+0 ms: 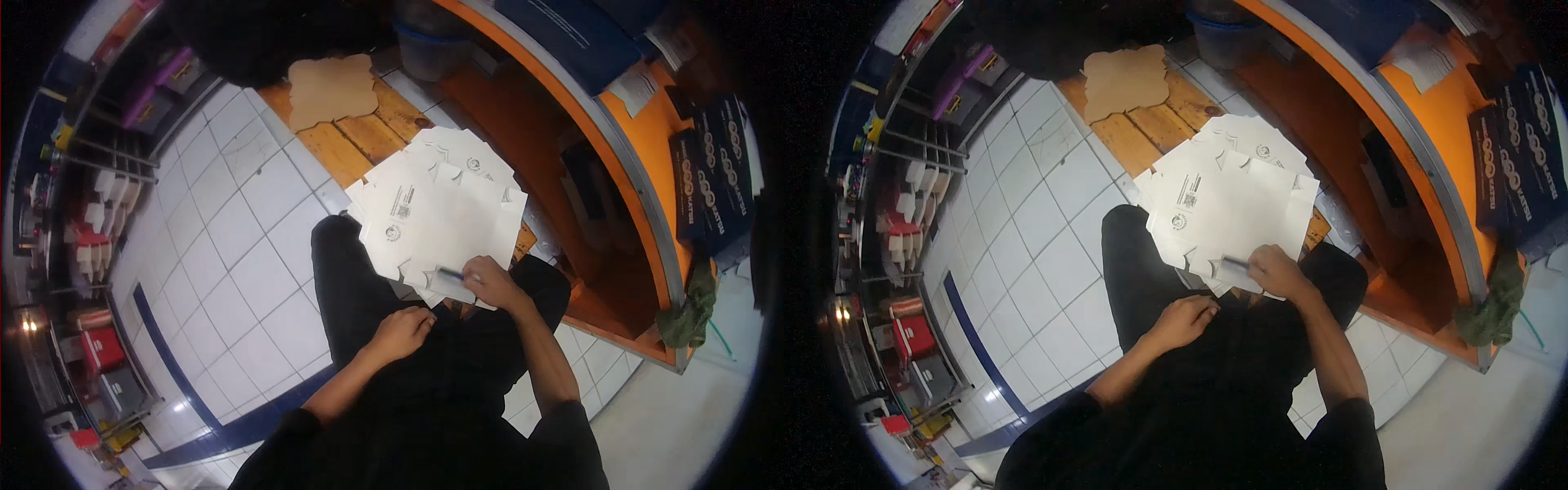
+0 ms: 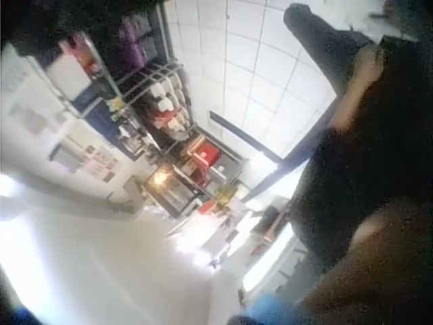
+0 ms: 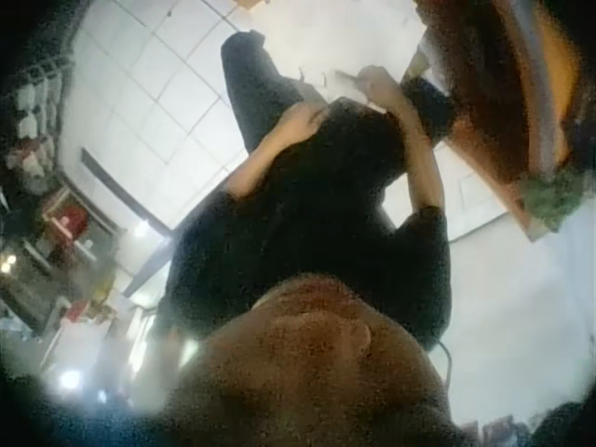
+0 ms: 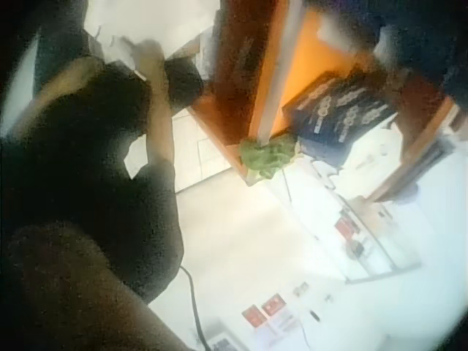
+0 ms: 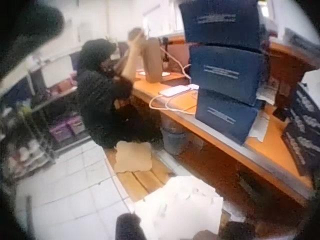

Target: Assembling cardboard food boxes and inserts for packaging.

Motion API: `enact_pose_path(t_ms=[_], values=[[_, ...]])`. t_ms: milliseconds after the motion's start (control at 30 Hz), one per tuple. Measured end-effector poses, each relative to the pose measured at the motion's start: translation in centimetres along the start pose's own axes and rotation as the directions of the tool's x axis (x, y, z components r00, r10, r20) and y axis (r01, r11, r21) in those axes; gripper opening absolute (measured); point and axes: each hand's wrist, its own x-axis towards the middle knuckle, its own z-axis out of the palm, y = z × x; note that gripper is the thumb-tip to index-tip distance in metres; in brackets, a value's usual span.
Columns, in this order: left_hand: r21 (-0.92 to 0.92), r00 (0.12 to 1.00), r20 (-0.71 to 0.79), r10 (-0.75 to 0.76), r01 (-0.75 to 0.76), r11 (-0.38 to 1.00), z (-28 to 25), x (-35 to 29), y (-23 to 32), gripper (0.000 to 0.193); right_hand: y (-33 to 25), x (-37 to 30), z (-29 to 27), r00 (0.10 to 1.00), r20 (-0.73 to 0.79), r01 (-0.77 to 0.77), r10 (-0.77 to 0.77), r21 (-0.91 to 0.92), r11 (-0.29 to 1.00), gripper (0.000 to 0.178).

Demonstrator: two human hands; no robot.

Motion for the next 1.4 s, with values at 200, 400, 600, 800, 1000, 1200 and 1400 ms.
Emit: enact_pose_path(t_ms=[200, 400, 600, 800, 1000, 1200, 1400], values=[[-0.013, 0.942, -0.318, -0.108, 0.110, 0.994, 0.4, 0.3, 0.3, 0.017, -5.9, -1.8, -1.4, 0.919, -0.283, -0.279, 0.273, 0.021, 0.960, 0.019], [-0.156, 0.765, -0.643, -0.038, -0.082, 0.984, -0.6, 2.7, 2.1, 0.011, -6.8, -2.9, -2.4, 0.888, -0.357, -0.294, 0.289, 0.041, 0.955, 0.015], [0.051, 0.574, -0.780, 0.248, -0.337, 0.940, -1.4, 4.3, 3.5, 0.019, -6.5, -3.2, -3.4, 0.804, -0.523, -0.079, 0.283, 0.377, 0.923, 0.019], [0.031, 0.550, -0.807, 0.214, -0.322, 0.946, -2.0, 5.1, 5.9, 0.023, -6.0, -3.4, -3.0, 0.788, -0.457, -0.070, 0.412, 0.598, 0.798, 0.019], [0.069, 0.658, -0.708, 0.257, -0.297, 0.952, -4.2, 6.0, 6.0, 0.019, -9.0, -4.1, -4.1, 0.876, -0.250, -0.157, 0.412, 0.661, 0.734, 0.020], [0.367, 0.703, -0.465, 0.538, -0.400, 0.840, -5.4, 5.2, 7.1, 0.017, -11.2, -4.0, -4.6, 0.892, -0.280, -0.200, 0.355, 0.460, 0.865, 0.024], [0.373, 0.753, -0.333, 0.567, -0.448, 0.813, -6.4, 4.8, 6.8, 0.018, -12.6, -4.0, -4.9, 0.942, -0.211, -0.189, 0.261, 0.309, 0.932, 0.028]])
